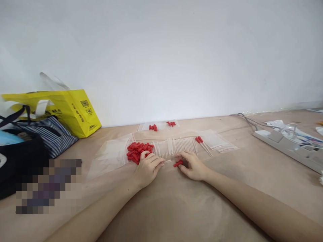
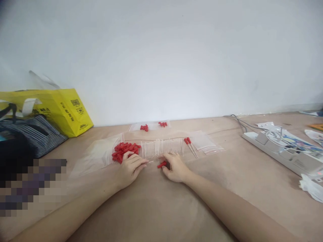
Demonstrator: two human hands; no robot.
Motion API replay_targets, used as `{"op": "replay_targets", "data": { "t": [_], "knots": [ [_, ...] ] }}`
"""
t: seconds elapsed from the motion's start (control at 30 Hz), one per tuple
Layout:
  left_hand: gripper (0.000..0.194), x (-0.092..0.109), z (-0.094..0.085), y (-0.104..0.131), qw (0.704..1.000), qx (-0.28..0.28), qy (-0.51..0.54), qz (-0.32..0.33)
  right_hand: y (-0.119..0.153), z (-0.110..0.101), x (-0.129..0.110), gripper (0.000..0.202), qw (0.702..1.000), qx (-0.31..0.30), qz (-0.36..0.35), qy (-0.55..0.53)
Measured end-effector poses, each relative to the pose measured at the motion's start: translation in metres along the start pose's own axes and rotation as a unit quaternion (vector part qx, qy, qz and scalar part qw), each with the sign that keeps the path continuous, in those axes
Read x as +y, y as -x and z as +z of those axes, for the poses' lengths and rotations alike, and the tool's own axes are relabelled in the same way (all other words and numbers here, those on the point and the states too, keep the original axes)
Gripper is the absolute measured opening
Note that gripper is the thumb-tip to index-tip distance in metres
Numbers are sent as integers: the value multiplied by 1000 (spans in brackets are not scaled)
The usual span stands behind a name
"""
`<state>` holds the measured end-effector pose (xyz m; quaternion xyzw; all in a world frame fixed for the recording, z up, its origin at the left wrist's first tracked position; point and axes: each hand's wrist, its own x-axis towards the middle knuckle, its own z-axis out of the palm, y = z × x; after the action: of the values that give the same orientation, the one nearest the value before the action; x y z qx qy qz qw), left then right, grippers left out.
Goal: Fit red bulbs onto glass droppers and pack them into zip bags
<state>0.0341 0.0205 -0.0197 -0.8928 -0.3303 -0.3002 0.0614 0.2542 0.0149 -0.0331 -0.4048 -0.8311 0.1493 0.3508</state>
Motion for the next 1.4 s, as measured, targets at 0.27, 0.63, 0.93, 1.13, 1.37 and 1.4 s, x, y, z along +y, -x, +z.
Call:
{"op": "replay_targets", "data": {
  "t": [0.27, 0.63, 0.93, 1.13, 1.37, 1.4],
  "knots": [
    [14, 1, 2, -1, 1000, 8, -15, -3, -1, 2, 4, 14, 995, -27, -16, 93],
    [15, -1, 4, 2, 1000, 2, -11, 4, -6, 6, -4, 8, 1000, -11, 27, -3],
    [18, -2, 6, 3, 1000, 8, 10, 14, -7, 6, -11, 16, 996, -45, 43, -63],
    [18, -2, 5, 1, 1000, 15, 17, 22, -7, 10, -13, 13, 994, -44, 69, -67],
    [18, 1, 5, 2, 999, 8, 12, 39, -6, 11, -11, 9, 995, -37, 44, -77],
    [18, 1, 6, 2, 999, 7, 10, 39, -6, 11, -11, 9, 995, -36, 40, -81]
  ]
}}
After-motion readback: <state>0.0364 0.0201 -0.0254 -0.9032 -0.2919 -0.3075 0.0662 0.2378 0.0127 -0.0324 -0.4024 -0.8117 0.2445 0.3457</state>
